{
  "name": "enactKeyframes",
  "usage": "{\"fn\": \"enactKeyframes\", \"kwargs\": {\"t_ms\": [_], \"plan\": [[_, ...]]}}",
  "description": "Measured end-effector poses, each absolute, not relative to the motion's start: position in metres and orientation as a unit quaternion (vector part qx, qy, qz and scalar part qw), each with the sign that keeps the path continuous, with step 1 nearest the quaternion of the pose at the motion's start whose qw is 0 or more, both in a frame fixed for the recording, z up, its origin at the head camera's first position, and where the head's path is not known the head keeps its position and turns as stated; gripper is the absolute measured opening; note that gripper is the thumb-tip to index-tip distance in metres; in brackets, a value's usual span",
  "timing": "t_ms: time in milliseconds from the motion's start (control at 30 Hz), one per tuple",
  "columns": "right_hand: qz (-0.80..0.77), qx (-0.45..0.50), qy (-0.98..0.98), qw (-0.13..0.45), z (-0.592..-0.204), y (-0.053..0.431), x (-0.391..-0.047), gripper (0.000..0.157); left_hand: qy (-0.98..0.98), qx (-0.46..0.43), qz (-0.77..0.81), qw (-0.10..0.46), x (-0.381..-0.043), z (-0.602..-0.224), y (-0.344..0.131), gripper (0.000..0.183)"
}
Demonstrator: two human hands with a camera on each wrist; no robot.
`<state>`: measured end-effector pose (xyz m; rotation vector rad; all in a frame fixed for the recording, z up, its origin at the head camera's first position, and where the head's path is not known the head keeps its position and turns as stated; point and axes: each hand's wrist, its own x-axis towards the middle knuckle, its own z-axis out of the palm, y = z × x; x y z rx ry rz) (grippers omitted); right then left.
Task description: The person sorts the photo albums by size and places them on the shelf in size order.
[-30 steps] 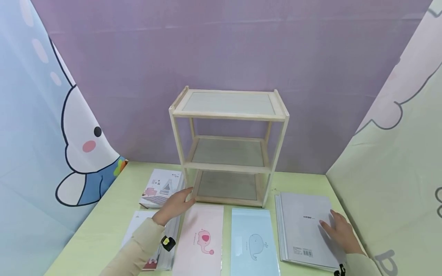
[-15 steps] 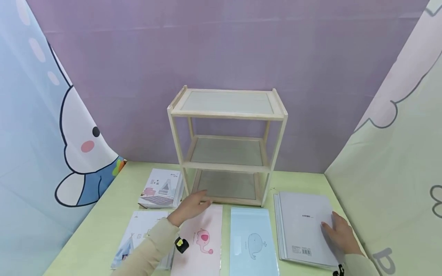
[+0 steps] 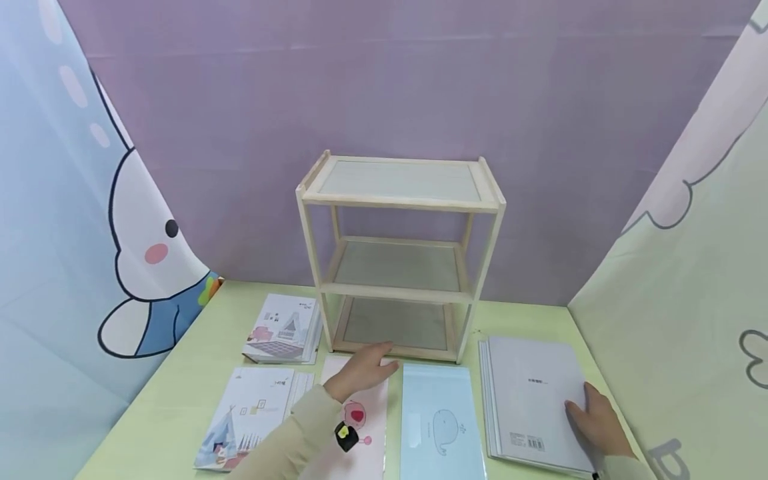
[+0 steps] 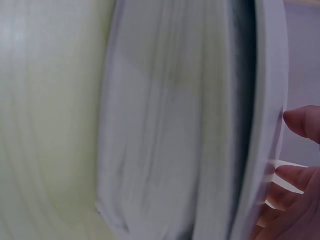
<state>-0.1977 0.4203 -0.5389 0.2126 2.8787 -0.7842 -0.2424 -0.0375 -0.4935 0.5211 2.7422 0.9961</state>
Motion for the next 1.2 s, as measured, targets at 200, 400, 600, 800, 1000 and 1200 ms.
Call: {"fn": "enactKeyframes", "kwargs": {"t_ms": [200,400,600,800,1000,1200], "plan": [[-0.274,0.102,0.951,0.098,-0.541,0.423,-0.197,0.092,0.919,0.172,0.339,0.103,-0.24,-0.497,-0.023,0.057],[-0.285,0.131,0.943,0.11,-0.543,0.42,-0.198,0.095,0.917,0.168,0.344,0.115,-0.238,-0.502,-0.011,0.056],[-0.293,0.132,0.939,0.119,-0.544,0.421,-0.197,0.094,0.913,0.16,0.355,0.122,-0.236,-0.512,0.002,0.057],[-0.281,0.143,0.942,0.118,-0.545,0.424,-0.195,0.094,0.915,0.166,0.344,0.131,-0.233,-0.517,0.016,0.055],[-0.275,0.146,0.942,0.125,-0.546,0.428,-0.19,0.094,0.919,0.181,0.327,0.124,-0.233,-0.514,0.033,0.053],[-0.307,0.166,0.926,0.143,-0.548,0.429,-0.19,0.113,0.913,0.165,0.344,0.141,-0.23,-0.51,0.047,0.053]]}}
